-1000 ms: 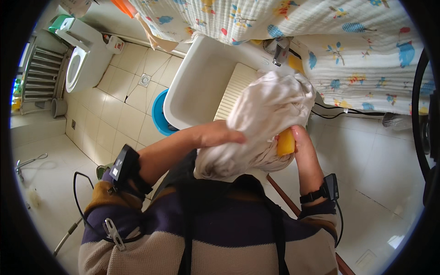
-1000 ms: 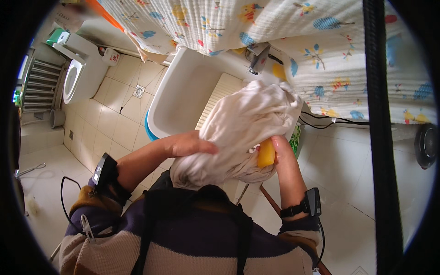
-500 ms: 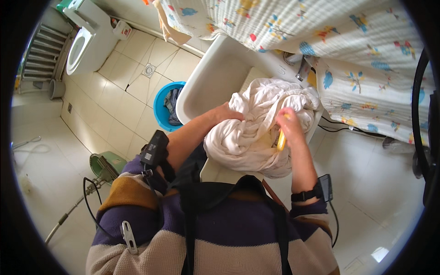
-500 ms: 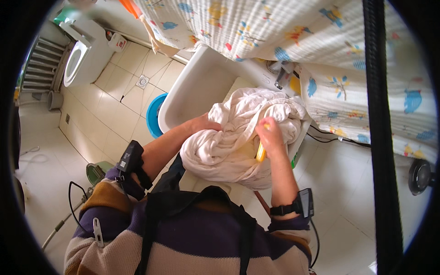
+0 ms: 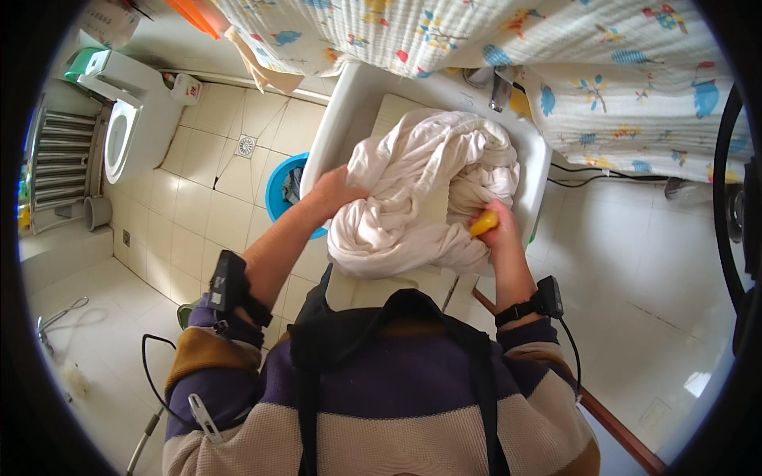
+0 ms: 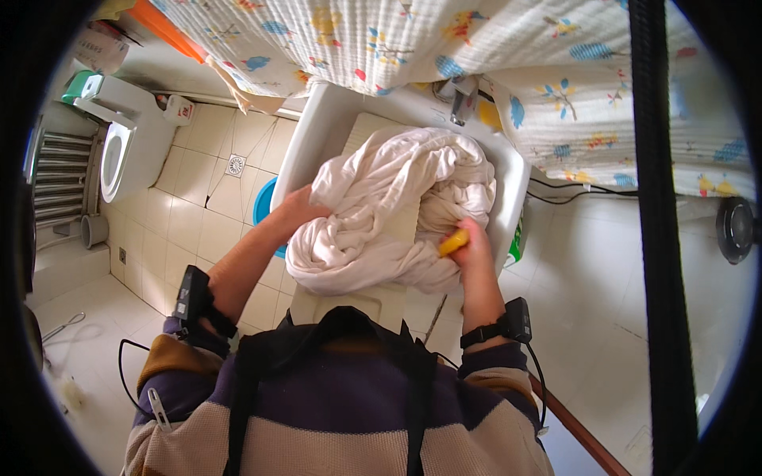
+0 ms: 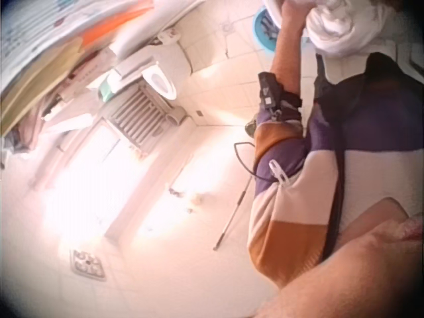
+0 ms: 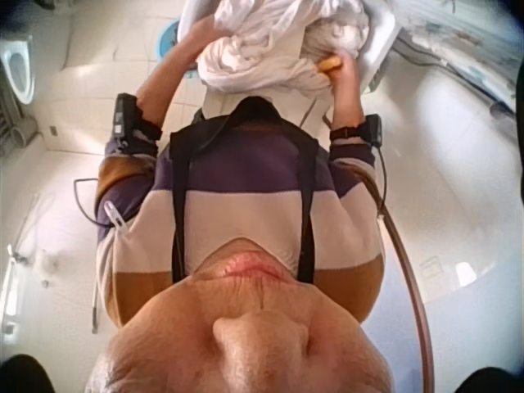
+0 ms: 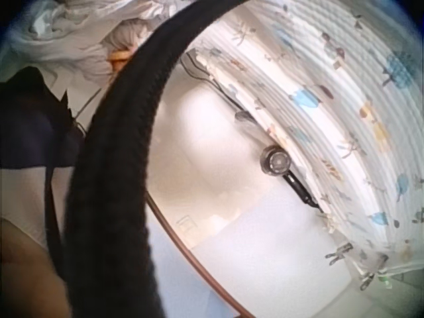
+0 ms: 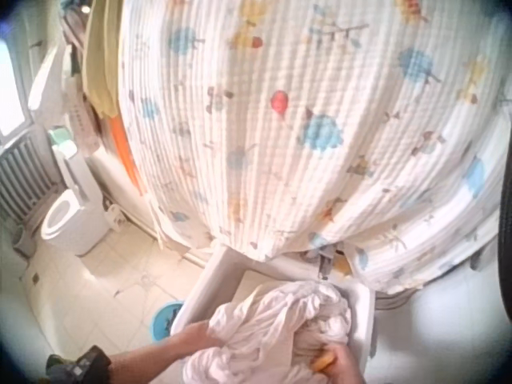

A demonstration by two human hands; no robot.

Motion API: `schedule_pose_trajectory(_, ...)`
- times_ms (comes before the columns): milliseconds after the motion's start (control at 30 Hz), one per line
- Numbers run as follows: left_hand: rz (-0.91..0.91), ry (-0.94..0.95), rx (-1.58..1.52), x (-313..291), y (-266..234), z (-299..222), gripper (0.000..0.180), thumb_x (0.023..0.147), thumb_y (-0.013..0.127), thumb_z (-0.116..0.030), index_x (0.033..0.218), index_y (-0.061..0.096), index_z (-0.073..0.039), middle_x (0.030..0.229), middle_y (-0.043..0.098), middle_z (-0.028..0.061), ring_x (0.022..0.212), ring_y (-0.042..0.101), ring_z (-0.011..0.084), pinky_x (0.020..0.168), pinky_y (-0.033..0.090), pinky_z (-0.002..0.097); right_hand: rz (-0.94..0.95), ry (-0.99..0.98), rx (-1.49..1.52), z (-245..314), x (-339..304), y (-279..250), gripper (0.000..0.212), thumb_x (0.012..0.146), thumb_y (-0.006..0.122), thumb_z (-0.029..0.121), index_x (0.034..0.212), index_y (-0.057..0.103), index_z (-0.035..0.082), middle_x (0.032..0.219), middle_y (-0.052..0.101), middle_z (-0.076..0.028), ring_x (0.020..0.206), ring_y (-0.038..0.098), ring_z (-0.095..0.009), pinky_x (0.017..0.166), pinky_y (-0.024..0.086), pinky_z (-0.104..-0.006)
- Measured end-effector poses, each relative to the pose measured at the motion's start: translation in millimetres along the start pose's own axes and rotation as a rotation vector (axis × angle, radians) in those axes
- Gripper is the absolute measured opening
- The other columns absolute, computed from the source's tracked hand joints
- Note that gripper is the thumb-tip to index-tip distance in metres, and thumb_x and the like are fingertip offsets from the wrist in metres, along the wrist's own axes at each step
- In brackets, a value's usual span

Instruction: The person hand washes a white cloth in a sink using a yellow sponge. They repeatedly scrub, rinse, and wring the cloth while keeping it in the sink basin.

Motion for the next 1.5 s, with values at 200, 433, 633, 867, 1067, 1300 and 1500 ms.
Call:
schedule_pose_trajectory(200, 0.013, 0.154, -0.049, -62, -16, -41, 0.066, 0.076, 0.071, -0.016, 0.134, 0.052, 0.007, 0.124, 0.066, 0.027, 0.122, 0.063, 0.0373, 0.104, 0.049, 0.0425, 0.114, -0.014, -0.101, 11, 17, -42, 0.027, 0.081, 0.068, 0.017, 0.104, 0.055, 0.009, 0.094, 0.056, -0.013, 0.075, 0.058, -0.031, 0.064, 0.05, -0.0439)
schedule_pose_trajectory(433, -0.013, 0.067, 0.06, -86, -9, -41, 0.072, 0.078, 0.067, -0.011, 0.144, 0.044, 0.006, 0.129, 0.064, 0.0267, 0.126, 0.062, 0.0362, 0.108, 0.047, 0.0406, 0.259, -1.032, -0.951, 63, -110, 145, 0.047, 0.087, 0.073, 0.014, 0.131, 0.055, 0.008, 0.118, 0.061, -0.017, 0.104, 0.064, -0.033, 0.082, 0.053, -0.0462)
schedule_pose_trajectory(633, 0.255, 0.071, -0.003, -95, 19, -26, 0.055, 0.081, 0.065, -0.021, 0.129, 0.06, 0.006, 0.119, 0.068, 0.0308, 0.118, 0.064, 0.0415, 0.104, 0.049, 0.0427, 0.93, -1.39, -1.583, -73, -137, 251, 0.036, 0.088, 0.074, 0.031, 0.115, 0.068, 0.008, 0.142, 0.056, -0.019, 0.132, 0.054, -0.036, 0.112, 0.042, -0.0478)
schedule_pose_trajectory(867, 0.02, 0.255, 0.191, -91, 14, -15, 0.07, 0.078, 0.07, -0.025, 0.137, 0.053, 0.008, 0.137, 0.055, 0.029, 0.13, 0.053, 0.0412, 0.107, 0.046, 0.0419, 0.175, -1.207, -1.737, 32, 17, 287, 0.051, 0.096, 0.065, 0.04, 0.134, 0.053, 0.009, 0.141, 0.055, -0.018, 0.129, 0.053, -0.041, 0.106, 0.046, -0.0498)
schedule_pose_trajectory(1067, -0.166, 0.165, 0.224, -84, 9, 0, 0.105, 0.074, 0.075, -0.036, 0.159, 0.026, 0.002, 0.158, 0.036, 0.026, 0.147, 0.034, 0.0395, 0.122, 0.027, 0.0491, 0.995, -1.757, -1.545, -78, -153, 249, 0.044, 0.093, 0.068, 0.027, 0.133, 0.059, 0.012, 0.141, 0.056, -0.018, 0.128, 0.055, -0.04, 0.109, 0.044, -0.0495)
schedule_pose_trajectory(1300, -0.011, 0.241, 0.175, -71, 22, 1, 0.089, 0.08, 0.069, -0.032, 0.156, 0.034, -0.001, 0.159, 0.035, 0.0252, 0.149, 0.032, 0.0393, 0.124, 0.024, 0.0477, 0.261, -1.576, -1.575, 8, -12, 311, 0.027, 0.095, 0.064, 0.026, 0.11, 0.06, 0.004, 0.125, 0.06, -0.021, 0.115, 0.058, -0.041, 0.097, 0.049, -0.0512)
schedule_pose_trajectory(1500, -0.059, 0.412, 0.088, -62, 22, 2, 0.076, 0.079, 0.072, -0.028, 0.146, 0.048, -0.001, 0.154, 0.041, 0.0259, 0.143, 0.037, 0.0412, 0.12, 0.031, 0.0442, 0.898, -1.533, -1.488, -60, -124, 244, 0.038, 0.092, 0.07, 0.028, 0.122, 0.06, 0.007, 0.132, 0.059, -0.019, 0.125, 0.056, -0.039, 0.104, 0.048, -0.0479)
Point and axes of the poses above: each hand's wrist, its own x-axis towards the middle knuckle, its own y-axis out of the palm, z = x × y, the point moved 8 cm from there along x, towards the middle knuckle
